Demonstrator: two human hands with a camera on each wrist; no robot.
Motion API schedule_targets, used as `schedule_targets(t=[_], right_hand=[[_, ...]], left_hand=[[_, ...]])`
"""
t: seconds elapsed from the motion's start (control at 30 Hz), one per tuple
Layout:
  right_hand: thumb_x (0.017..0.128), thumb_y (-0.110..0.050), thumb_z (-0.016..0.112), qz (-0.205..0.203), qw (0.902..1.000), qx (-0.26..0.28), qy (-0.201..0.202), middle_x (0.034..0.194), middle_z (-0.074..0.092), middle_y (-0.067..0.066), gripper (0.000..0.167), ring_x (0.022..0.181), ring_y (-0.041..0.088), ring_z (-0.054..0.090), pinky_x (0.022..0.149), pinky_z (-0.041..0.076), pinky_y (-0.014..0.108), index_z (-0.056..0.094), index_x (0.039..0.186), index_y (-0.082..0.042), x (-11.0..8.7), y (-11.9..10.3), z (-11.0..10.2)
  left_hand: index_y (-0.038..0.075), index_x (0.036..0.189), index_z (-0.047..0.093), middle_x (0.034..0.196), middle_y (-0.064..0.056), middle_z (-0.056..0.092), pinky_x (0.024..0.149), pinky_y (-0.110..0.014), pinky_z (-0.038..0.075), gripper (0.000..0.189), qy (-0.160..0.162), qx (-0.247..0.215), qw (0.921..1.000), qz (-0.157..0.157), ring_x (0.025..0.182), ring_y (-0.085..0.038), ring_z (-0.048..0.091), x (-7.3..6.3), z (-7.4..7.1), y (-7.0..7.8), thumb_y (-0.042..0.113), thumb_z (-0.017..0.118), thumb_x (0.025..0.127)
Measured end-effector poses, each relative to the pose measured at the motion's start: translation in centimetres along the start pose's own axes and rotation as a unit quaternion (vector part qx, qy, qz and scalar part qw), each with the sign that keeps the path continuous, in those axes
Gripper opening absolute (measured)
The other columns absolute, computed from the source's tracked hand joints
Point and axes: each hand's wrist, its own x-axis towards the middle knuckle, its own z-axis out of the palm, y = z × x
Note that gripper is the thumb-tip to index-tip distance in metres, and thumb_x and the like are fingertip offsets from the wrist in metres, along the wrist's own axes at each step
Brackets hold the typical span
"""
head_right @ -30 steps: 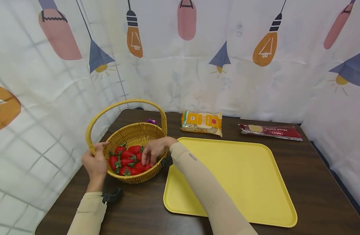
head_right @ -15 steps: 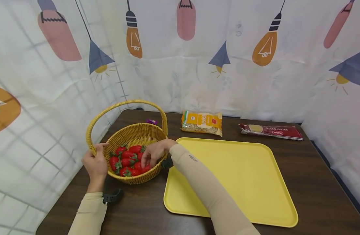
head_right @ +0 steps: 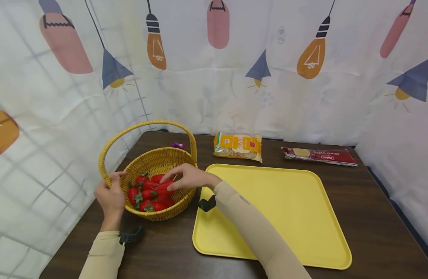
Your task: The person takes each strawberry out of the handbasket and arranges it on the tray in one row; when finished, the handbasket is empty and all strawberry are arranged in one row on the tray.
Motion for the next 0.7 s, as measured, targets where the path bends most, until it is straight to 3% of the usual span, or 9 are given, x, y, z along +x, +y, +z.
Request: schedule_targets(t=[0.17, 0.27, 0.4, 0.5, 0.7], right_hand=[[0.091, -0.012, 0.068, -0.039, 0.994, 0.059, 0.084, 0.12, 0.066, 0.002, 0.027, 0.102, 0.019, 0.058, 0.079, 0.051, 0.032, 0.071, 0.117, -0.009, -2.1, 0.4, 0.1], [0.091, -0.011, 0.067, -0.038, 0.9854, 0.098, 0.135, 0.118, 0.065, 0.006, 0.026, 0.096, 0.021, 0.059, 0.078, 0.051, 0.037, 0.07, 0.116, -0.006, -3.5, 0.8, 0.1], [0.09, -0.015, 0.07, -0.018, 0.9649, 0.161, 0.207, 0.118, 0.063, 0.01, 0.031, 0.091, 0.021, 0.064, 0.082, 0.054, 0.045, 0.067, 0.117, -0.001, -5.4, 1.3, -0.1], [0.089, -0.018, 0.072, -0.015, 0.9479, 0.199, 0.248, 0.119, 0.062, 0.012, 0.037, 0.094, 0.022, 0.065, 0.085, 0.054, 0.043, 0.064, 0.118, 0.002, -6.6, 1.8, -0.3], [0.09, -0.015, 0.071, 0.004, 0.9296, 0.218, 0.297, 0.119, 0.063, 0.014, 0.036, 0.095, 0.023, 0.066, 0.086, 0.054, 0.039, 0.062, 0.118, 0.005, -8.4, 3.9, -0.5]], left_hand=[[0.001, 0.085, 0.077, 0.048, 0.006, 0.043, 0.048, -0.028, 0.018, 0.038, 0.004, -0.005, 1.0, -0.001, 0.045, -0.01, 0.02, 0.0, 0.0, 0.1, 0.028, 0.056, 0.1], [0.001, 0.084, 0.077, 0.047, 0.005, 0.042, 0.048, -0.027, 0.018, 0.038, 0.008, -0.005, 0.9999, -0.003, 0.044, -0.009, 0.019, 0.0, 0.0, 0.2, 0.028, 0.056, 0.1], [0.001, 0.084, 0.077, 0.048, 0.005, 0.042, 0.049, -0.026, 0.021, 0.038, 0.009, -0.007, 0.9999, -0.006, 0.045, -0.009, 0.022, -0.1, 0.0, 0.2, 0.028, 0.056, 0.1], [0.001, 0.083, 0.077, 0.048, 0.004, 0.043, 0.051, -0.026, 0.022, 0.038, 0.009, -0.01, 0.9999, -0.006, 0.046, -0.01, 0.024, 0.0, -0.1, 0.2, 0.028, 0.056, 0.1], [0.003, 0.083, 0.078, 0.047, 0.002, 0.041, 0.051, -0.027, 0.022, 0.037, 0.005, -0.011, 0.9999, -0.001, 0.045, -0.01, 0.024, 0.0, 0.0, 0.1, 0.028, 0.056, 0.1]])
